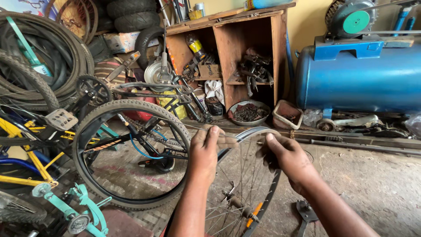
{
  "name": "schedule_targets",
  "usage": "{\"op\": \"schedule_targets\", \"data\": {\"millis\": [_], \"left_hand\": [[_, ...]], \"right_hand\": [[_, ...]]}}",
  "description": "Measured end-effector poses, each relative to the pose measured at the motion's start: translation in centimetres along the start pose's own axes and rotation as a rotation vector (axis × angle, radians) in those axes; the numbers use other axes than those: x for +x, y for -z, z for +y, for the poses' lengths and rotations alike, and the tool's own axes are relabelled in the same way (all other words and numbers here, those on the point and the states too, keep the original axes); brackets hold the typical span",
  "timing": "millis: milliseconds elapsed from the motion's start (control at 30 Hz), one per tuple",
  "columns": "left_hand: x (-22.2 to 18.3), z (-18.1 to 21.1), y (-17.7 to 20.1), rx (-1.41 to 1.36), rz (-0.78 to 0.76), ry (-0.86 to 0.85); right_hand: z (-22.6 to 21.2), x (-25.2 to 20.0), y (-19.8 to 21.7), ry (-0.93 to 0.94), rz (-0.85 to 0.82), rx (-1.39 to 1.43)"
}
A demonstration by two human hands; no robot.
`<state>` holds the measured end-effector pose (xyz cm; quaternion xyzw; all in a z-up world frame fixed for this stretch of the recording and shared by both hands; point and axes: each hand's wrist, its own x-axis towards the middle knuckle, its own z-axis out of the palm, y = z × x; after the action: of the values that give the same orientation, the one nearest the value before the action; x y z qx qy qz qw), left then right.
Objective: The person prepares a bicycle wheel rim by applying a strip around the interior, then removes the axle from the hub and begins seating a tire onto the rim by hand.
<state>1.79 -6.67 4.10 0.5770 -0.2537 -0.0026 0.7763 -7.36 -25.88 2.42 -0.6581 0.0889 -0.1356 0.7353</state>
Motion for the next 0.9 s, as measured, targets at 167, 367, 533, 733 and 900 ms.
{"op": "schedule_targets", "data": {"millis": [167, 367, 533, 733, 900], "left_hand": [[-0.2, -0.2, 0.7, 0.003, -0.018, -0.05], [-0.6, -0.5, 0.9, -0.081, -0.023, -0.087], [-0.9, -0.2, 1.1, -0.027, -0.02, -0.061], [-1.0, 0.3, 0.8, 0.018, -0.004, -0.007], [-1.2, 0.6, 0.4, 0.059, -0.002, -0.039]], "right_hand": [[0.9, -0.1, -0.2, 0.072, -0.034, -0.278], [-0.1, -0.4, 0.0, -0.05, -0.02, -0.123], [1.1, -0.2, 0.2, 0.066, -0.111, -0.123], [-0.2, -0.7, -0.3, -0.078, -0.06, -0.156], [0.2, -0.5, -0.2, 0.022, -0.063, -0.172]]}}
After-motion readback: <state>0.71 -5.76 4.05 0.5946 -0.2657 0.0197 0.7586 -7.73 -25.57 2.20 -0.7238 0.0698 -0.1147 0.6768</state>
